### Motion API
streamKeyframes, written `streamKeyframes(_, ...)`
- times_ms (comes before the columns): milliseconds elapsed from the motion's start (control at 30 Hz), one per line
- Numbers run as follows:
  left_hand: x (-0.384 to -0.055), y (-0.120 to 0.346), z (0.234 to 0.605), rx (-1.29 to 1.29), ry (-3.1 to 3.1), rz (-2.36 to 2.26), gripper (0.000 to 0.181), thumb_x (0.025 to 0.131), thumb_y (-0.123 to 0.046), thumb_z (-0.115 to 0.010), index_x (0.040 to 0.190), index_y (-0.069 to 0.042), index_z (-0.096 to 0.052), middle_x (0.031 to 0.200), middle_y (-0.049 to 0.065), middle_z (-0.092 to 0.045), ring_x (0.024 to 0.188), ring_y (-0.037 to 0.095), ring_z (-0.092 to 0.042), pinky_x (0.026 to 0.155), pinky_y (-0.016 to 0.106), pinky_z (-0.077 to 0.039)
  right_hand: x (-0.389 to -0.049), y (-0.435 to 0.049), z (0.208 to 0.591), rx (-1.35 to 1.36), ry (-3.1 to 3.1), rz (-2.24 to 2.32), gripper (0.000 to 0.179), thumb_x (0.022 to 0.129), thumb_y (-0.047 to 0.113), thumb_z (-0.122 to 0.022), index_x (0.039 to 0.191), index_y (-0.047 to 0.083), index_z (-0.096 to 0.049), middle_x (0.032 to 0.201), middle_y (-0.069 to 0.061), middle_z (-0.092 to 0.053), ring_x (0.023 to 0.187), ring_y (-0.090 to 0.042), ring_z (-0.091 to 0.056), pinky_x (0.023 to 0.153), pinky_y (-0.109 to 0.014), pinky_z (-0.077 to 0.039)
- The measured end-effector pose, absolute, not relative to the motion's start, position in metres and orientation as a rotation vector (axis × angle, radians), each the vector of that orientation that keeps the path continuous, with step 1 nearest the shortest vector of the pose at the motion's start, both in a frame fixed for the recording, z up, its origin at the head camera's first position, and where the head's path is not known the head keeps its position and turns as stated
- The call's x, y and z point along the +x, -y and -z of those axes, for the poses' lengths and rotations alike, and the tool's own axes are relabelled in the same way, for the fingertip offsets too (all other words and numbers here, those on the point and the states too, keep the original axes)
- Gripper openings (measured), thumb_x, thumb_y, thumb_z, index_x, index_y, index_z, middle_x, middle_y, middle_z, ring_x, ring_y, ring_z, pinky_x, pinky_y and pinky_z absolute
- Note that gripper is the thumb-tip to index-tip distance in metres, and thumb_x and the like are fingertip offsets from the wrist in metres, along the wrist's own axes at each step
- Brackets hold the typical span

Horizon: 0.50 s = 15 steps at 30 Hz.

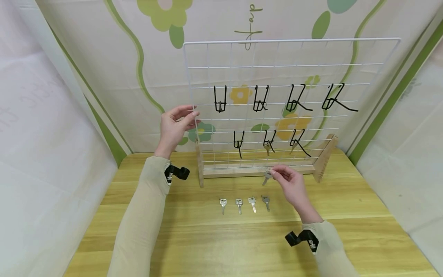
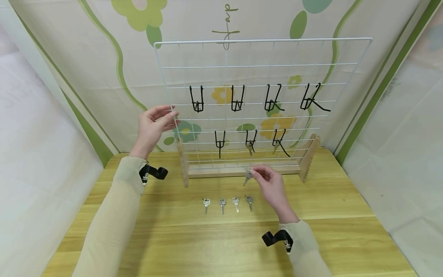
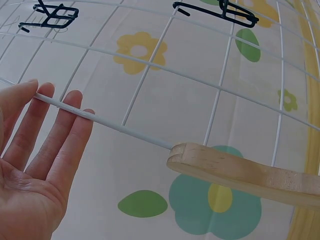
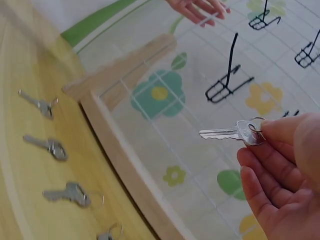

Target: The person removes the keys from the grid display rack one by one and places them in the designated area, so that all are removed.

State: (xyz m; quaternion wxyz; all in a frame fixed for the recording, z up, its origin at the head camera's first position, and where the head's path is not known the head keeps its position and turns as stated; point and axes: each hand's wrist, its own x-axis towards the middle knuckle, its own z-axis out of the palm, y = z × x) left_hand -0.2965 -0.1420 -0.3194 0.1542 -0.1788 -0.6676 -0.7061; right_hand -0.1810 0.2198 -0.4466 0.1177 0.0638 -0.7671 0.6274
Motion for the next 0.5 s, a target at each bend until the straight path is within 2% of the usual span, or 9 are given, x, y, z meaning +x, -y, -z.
streamKeyframes(300, -0.297, 0.141, 0.319, -0.507, 1.922, 2.027, 0.022, 0.094, -0.014, -0.076, 0.115, -0.005, -0.075, 0.104, 0.014, -0.075, 0.083, 0.027, -0.076, 0.077, 0.037, -0.063, -0.177, -0.253, 0.467, 0.069, 2.385, -1.738, 0.027, 0.101, 0.015, -0.068, 0.115, -0.008, -0.068, 0.110, -0.015, -0.069, 0.092, -0.008, -0.066, 0.083, -0.020, -0.057)
streamKeyframes(500, -0.297, 0.141, 0.319, -0.501, 1.923, 2.019, 0.023, 0.094, -0.014, -0.076, 0.115, -0.004, -0.075, 0.104, 0.014, -0.075, 0.083, 0.025, -0.076, 0.077, 0.037, -0.063, -0.179, -0.275, 0.481, 0.070, 2.446, -1.721, 0.025, 0.102, 0.012, -0.066, 0.117, -0.008, -0.068, 0.115, -0.021, -0.068, 0.093, -0.010, -0.067, 0.083, -0.021, -0.058)
